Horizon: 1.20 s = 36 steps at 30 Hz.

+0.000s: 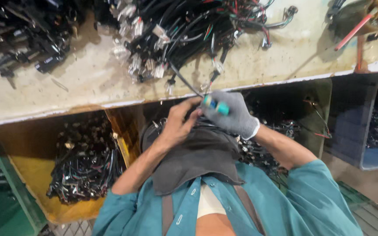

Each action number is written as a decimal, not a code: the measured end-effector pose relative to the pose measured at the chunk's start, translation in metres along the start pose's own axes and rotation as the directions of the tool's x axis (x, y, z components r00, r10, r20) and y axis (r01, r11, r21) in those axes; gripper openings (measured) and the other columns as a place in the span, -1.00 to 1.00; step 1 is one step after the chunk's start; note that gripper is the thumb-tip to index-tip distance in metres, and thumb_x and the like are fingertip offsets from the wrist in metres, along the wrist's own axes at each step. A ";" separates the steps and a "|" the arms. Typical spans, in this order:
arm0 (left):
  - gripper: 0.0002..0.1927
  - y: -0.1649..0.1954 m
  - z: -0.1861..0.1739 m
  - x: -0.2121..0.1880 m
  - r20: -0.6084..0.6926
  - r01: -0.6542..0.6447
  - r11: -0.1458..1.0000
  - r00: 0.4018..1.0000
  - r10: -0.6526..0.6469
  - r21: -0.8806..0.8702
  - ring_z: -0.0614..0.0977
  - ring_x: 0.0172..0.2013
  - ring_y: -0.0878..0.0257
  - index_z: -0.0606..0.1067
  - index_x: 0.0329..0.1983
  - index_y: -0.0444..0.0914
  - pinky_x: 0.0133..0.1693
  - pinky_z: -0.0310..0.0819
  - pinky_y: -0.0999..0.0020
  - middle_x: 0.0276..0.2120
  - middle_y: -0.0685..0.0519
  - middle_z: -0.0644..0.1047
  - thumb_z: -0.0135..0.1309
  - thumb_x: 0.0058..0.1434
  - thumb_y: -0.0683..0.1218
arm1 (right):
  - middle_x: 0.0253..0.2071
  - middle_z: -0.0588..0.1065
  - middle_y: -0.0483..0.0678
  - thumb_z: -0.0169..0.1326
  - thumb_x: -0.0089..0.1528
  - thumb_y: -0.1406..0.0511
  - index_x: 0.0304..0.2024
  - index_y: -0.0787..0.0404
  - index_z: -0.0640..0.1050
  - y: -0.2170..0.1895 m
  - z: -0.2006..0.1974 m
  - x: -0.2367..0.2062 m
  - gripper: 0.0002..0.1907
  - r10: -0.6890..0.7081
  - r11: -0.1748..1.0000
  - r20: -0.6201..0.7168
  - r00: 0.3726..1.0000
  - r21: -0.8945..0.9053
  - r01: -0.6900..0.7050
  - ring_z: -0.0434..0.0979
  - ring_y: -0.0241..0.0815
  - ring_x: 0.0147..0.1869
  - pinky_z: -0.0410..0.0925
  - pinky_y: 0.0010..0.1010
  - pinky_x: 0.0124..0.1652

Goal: The person transfers a bundle of wires from a bin onto a workbench, then uses pliers to cut the black outer sheath and individual colored wires from each harness. Cut pieces are dropped into a lower bin. The process is repeated for multiple wire harnesses.

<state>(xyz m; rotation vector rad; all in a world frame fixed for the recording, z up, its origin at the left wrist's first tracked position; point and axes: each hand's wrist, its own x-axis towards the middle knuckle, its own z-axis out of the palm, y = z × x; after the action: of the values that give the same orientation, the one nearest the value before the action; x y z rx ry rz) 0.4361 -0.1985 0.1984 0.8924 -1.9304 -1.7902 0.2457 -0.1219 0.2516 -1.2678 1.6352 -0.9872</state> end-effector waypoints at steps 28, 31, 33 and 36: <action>-0.21 0.032 0.017 -0.031 0.516 -0.323 0.649 0.848 -0.125 0.689 0.66 -0.40 -0.09 0.17 0.56 -0.15 -0.43 0.55 0.04 -0.32 -0.19 0.56 0.05 0.22 -0.19 | -0.29 0.48 -0.09 0.09 0.34 0.41 -0.06 0.27 0.51 -0.035 0.000 0.118 -0.87 -0.061 0.850 -0.154 0.986 0.509 0.132 0.43 -0.31 -0.37 0.28 -0.47 -0.41; -0.54 -0.006 -0.014 -0.036 0.103 -0.051 0.387 0.988 -0.114 0.920 0.66 -0.39 -0.01 0.44 0.19 -0.28 -0.42 0.54 0.07 -0.32 -0.12 0.57 0.07 0.20 -0.11 | -0.21 0.52 -0.05 0.20 0.31 0.39 0.02 0.21 0.54 -0.015 -0.048 0.118 -0.78 -0.321 0.889 -0.129 0.938 -0.382 0.252 0.53 -0.18 -0.23 0.38 -0.32 -0.29; -0.51 -0.015 -0.026 -0.042 0.263 -0.145 0.471 0.945 -0.194 0.870 0.67 -0.36 0.00 0.47 0.12 -0.27 -0.37 0.54 0.08 -0.39 -0.10 0.58 0.11 0.17 0.05 | -0.30 0.52 -0.04 0.30 0.23 0.35 -0.03 0.13 0.56 -0.015 -0.074 0.120 -0.72 -0.332 0.438 0.041 0.942 -0.878 0.192 0.53 -0.11 -0.28 0.34 -0.24 -0.35; -0.61 0.004 -0.045 -0.038 0.334 -0.274 0.620 0.942 0.020 0.736 0.66 -0.39 0.00 0.53 0.10 -0.19 -0.42 0.51 0.05 -0.44 -0.07 0.59 0.13 0.20 -0.02 | -0.20 0.53 0.00 0.41 0.28 0.30 0.00 0.26 0.56 -0.031 -0.089 0.108 -0.67 -0.531 0.304 0.126 0.838 -0.895 0.328 0.53 -0.04 -0.18 0.35 -0.19 -0.26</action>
<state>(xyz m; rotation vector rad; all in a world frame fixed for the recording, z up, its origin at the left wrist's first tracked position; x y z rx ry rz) 0.4923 -0.2071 0.2144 0.6603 -2.9691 -0.9628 0.1567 -0.2245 0.2964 -2.5459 2.1274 -0.4449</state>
